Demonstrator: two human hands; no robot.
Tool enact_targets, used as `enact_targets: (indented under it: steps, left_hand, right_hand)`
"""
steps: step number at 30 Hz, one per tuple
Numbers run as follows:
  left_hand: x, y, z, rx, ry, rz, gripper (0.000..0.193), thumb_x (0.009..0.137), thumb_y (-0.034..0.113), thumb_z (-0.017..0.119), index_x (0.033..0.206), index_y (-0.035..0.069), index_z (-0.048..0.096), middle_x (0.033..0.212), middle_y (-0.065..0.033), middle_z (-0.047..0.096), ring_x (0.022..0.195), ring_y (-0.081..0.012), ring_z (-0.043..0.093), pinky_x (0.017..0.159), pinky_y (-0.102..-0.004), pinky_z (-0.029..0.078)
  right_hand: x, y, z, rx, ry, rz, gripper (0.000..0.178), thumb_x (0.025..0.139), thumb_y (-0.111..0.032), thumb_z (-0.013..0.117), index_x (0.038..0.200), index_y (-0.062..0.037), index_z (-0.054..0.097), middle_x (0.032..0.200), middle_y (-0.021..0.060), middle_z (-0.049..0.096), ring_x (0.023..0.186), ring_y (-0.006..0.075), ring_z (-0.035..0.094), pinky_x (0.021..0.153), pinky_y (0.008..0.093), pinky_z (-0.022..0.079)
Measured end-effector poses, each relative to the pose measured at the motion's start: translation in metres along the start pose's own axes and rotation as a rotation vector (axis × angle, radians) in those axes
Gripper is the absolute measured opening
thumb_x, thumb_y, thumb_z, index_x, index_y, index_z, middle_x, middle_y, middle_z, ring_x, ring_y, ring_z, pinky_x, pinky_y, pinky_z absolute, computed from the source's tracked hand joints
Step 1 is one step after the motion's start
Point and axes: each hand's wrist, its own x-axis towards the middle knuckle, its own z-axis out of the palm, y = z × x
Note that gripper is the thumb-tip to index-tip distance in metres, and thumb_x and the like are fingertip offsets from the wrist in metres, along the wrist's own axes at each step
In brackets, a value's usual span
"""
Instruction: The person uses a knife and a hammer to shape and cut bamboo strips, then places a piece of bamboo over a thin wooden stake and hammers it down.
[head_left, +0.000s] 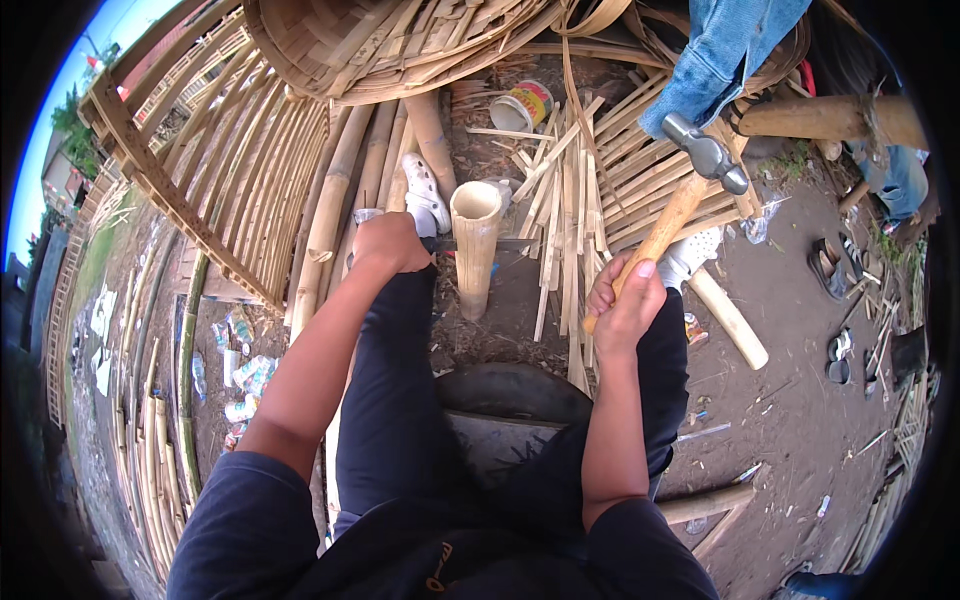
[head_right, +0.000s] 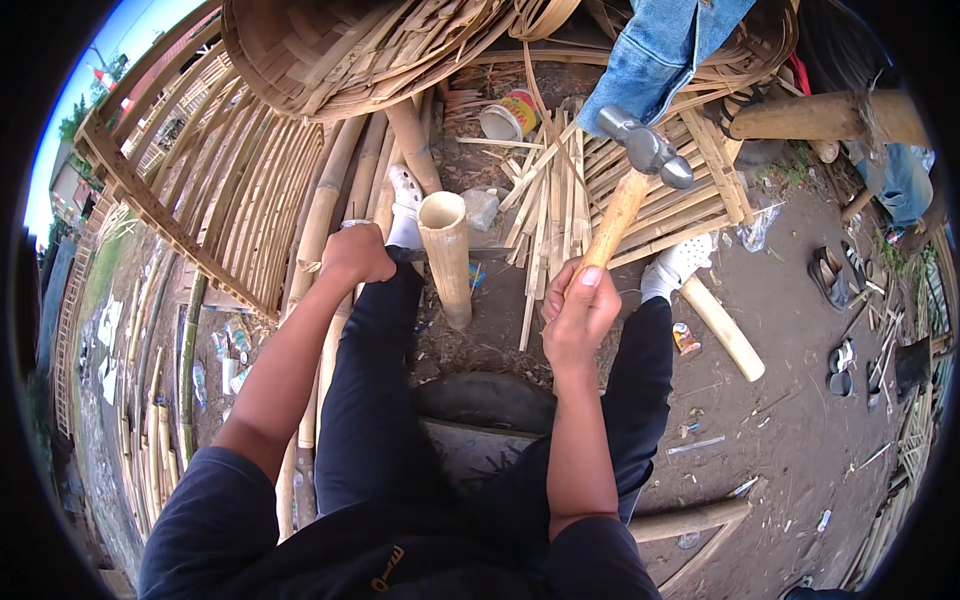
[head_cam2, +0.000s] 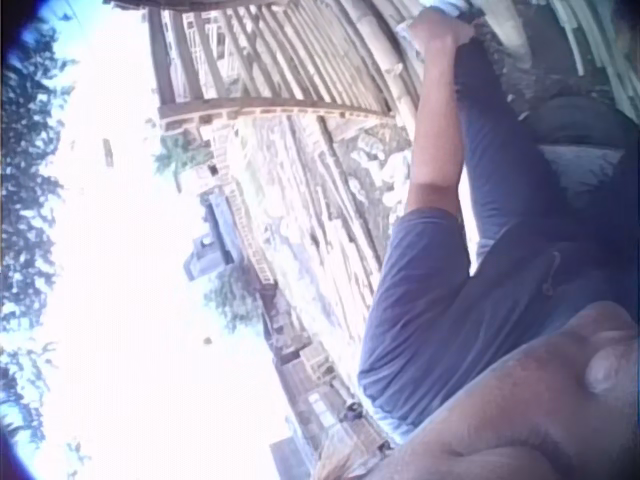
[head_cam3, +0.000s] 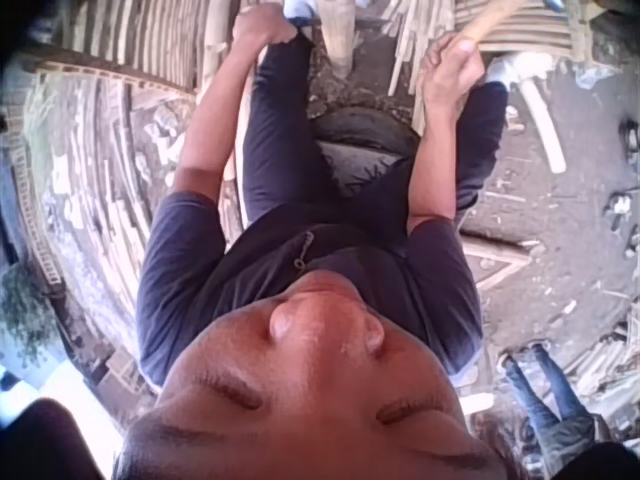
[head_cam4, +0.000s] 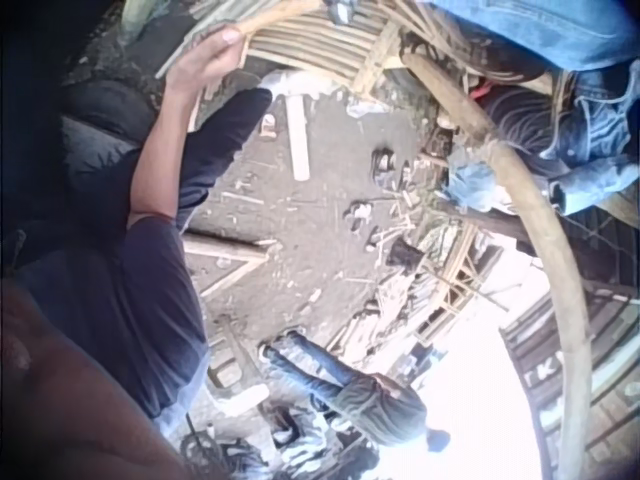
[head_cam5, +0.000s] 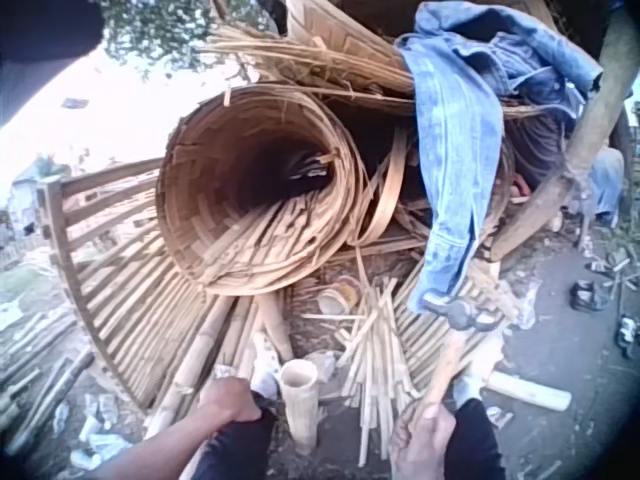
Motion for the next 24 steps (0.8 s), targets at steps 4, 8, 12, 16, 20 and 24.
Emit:
enact_targets:
  steps: [4,8,12,16,20,24]
  left_hand:
    - [0.006,-0.018,0.012,-0.042,0.037,-0.035,0.035,0.059,0.017,0.066,0.087,-0.002,0.072,0.093,-0.0226,0.07,0.092,-0.0362,0.069,0.081,-0.0421,0.056]
    - [0.005,-0.028,0.017,-0.052,0.037,-0.065,0.034,0.059,0.017,0.065,0.086,-0.002,0.072,0.093,-0.0219,0.07,0.091,-0.0365,0.069,0.081,-0.0427,0.056]
    - [0.004,-0.037,0.028,-0.083,0.091,-0.055,0.033,0.058,0.016,0.063,0.084,-0.003,0.071,0.091,-0.0227,0.07,0.09,-0.0378,0.068,0.08,-0.0436,0.056]
    - [0.0,-0.049,0.039,-0.118,0.086,-0.055,0.033,0.059,0.015,0.061,0.083,-0.003,0.071,0.09,-0.0236,0.069,0.089,-0.0385,0.068,0.08,-0.0443,0.055]
    - [-0.003,-0.046,0.031,-0.065,0.034,-0.05,0.035,0.067,0.018,0.063,0.096,-0.001,0.071,0.099,-0.021,0.07,0.094,-0.0369,0.068,0.085,-0.0424,0.055]
    - [-0.006,-0.04,0.028,-0.128,0.089,-0.029,0.036,0.06,0.016,0.06,0.09,-0.003,0.071,0.094,-0.0242,0.069,0.092,-0.0389,0.068,0.082,-0.0445,0.055]
  right_hand:
    - [0.0,0.004,0.003,0.003,-0.014,0.024,0.045,0.103,-0.041,0.042,0.08,-0.0022,0.044,0.059,-0.0013,0.038,0.046,0.0034,0.034,0.04,0.0199,0.027]
    - [-0.001,0.008,0.007,0.006,-0.025,0.055,0.043,0.103,-0.04,0.043,0.08,-0.0026,0.045,0.059,-0.0016,0.038,0.046,0.0032,0.034,0.04,0.0196,0.026]
    - [-0.002,0.013,0.01,0.01,-0.029,0.085,0.042,0.103,-0.039,0.043,0.081,-0.0034,0.045,0.059,-0.0017,0.038,0.046,0.0035,0.034,0.04,0.0196,0.027]
    - [-0.006,0.018,0.013,-0.036,-0.04,0.169,0.042,0.103,-0.038,0.043,0.079,-0.0046,0.046,0.059,-0.0018,0.039,0.046,0.004,0.035,0.04,0.0205,0.027]
    - [-0.005,0.042,0.012,-0.201,-0.095,0.194,0.045,0.103,-0.039,0.042,0.076,-0.0044,0.048,0.059,-0.0028,0.04,0.049,0.0056,0.037,0.044,0.0236,0.03]
    - [-0.012,0.09,0.005,-0.702,-0.171,0.27,0.05,0.102,-0.037,0.046,0.071,0.0019,0.051,0.054,0.0075,0.042,0.05,0.0186,0.044,0.051,0.0367,0.037]
